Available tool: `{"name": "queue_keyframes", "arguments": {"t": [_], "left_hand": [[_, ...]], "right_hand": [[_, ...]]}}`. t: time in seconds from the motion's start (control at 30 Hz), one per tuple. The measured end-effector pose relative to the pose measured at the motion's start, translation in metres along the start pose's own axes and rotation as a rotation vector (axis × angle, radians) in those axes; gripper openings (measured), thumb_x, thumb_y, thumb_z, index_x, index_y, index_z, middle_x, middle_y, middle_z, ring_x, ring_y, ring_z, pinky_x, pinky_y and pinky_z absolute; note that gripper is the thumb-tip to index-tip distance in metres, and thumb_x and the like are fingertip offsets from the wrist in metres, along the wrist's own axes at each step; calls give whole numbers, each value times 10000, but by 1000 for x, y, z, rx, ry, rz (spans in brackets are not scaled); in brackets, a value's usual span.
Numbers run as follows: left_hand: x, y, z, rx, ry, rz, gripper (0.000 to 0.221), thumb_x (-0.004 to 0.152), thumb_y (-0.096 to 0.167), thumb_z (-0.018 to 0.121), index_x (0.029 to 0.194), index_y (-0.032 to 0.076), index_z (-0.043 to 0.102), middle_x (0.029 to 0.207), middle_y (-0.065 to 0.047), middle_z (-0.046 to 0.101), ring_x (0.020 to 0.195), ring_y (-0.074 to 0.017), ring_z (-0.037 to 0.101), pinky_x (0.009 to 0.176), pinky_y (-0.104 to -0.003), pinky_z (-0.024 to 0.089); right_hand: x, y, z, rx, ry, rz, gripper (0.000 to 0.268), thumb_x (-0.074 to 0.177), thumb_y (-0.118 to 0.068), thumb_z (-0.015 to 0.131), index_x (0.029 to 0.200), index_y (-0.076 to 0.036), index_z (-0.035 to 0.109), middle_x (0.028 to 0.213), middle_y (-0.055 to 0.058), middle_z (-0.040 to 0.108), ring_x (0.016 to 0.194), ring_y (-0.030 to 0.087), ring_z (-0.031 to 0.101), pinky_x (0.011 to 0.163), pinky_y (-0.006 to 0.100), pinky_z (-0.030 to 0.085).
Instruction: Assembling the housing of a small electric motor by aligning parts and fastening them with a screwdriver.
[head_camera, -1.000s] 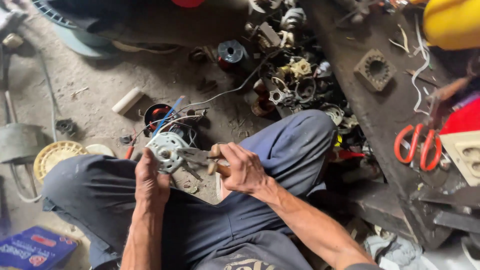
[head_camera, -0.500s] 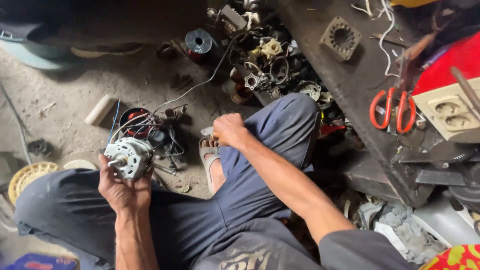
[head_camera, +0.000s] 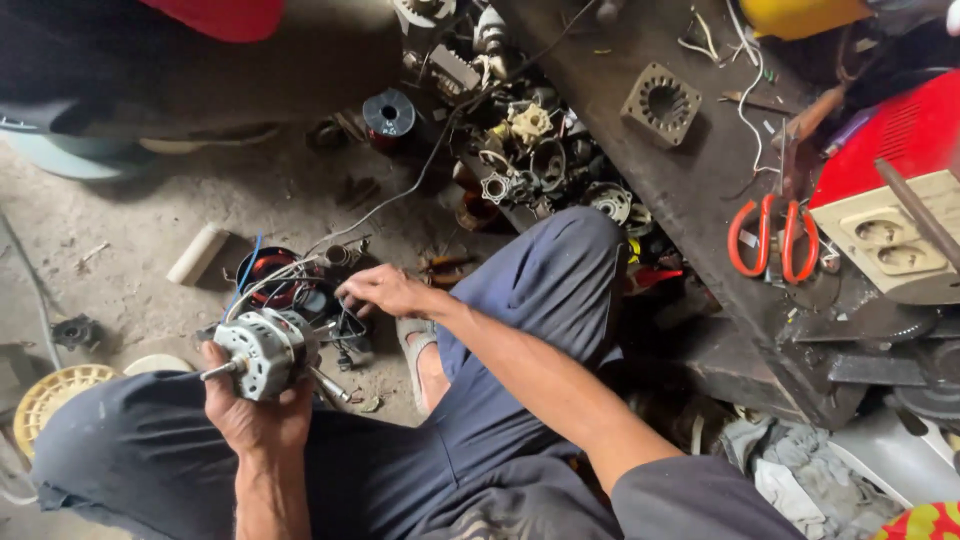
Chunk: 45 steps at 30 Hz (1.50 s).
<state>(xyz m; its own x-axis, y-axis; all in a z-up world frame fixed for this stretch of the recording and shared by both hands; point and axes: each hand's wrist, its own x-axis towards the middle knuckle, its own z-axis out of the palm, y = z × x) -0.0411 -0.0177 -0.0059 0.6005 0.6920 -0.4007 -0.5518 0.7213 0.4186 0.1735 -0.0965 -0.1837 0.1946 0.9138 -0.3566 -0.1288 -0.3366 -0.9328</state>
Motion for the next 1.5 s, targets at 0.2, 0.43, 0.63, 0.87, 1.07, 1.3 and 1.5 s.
{"name": "queue_keyframes", "arguments": {"t": [0.2,0.43,0.63,0.87,1.07,1.3,1.5], "left_hand": [[3,4,-16,-58,248,-23,529,948,494,582,1324,122,615,1087,-60,683,866,-195,693,638,-371,596],[-5,6,8,-209,545,-4,575,735,527,801,1095,98,670,1036,-93,742,933,-288,736,882,-492,632],[-4,6,0,-303,487,20,623,724,530,798,1135,85,655,1070,-100,721,971,-304,711,908,-535,602],[-4,9,-4,-309,449,-67,624,762,584,772,1106,88,617,1012,-92,685,936,-301,690,892,-553,596],[-2,13,-7,-262,403,-90,643,769,618,749,1131,106,609,1029,-84,674,950,-283,687,907,-539,599],[1,6,-19,-326,352,-104,638,800,604,738,1144,80,618,1021,-99,663,948,-303,689,918,-570,600],[-2,14,-8,-326,345,-125,615,796,581,749,1117,74,616,991,-110,678,890,-324,700,869,-588,605]], "right_hand": [[-57,-87,48,455,-143,-9,234,988,-233,698,1128,-46,724,868,72,758,714,138,707,610,253,576],[-53,-61,69,292,126,-51,230,1023,-306,671,930,-105,734,662,58,672,585,82,644,531,222,580],[-53,-74,77,348,167,11,454,1055,-364,598,753,-37,687,532,128,587,448,157,580,387,235,467],[-58,-91,57,307,25,27,511,985,-550,490,1011,-59,626,716,134,658,620,172,659,588,262,553],[-59,-100,78,253,160,33,582,1055,-407,519,620,-41,643,479,91,513,422,127,502,428,219,447],[-65,-109,78,401,79,-59,636,1114,-363,443,535,-101,415,463,48,307,387,100,252,394,217,275],[-68,-119,80,246,171,-150,618,1108,-317,487,535,-87,480,472,58,375,410,103,341,442,211,341]]}}
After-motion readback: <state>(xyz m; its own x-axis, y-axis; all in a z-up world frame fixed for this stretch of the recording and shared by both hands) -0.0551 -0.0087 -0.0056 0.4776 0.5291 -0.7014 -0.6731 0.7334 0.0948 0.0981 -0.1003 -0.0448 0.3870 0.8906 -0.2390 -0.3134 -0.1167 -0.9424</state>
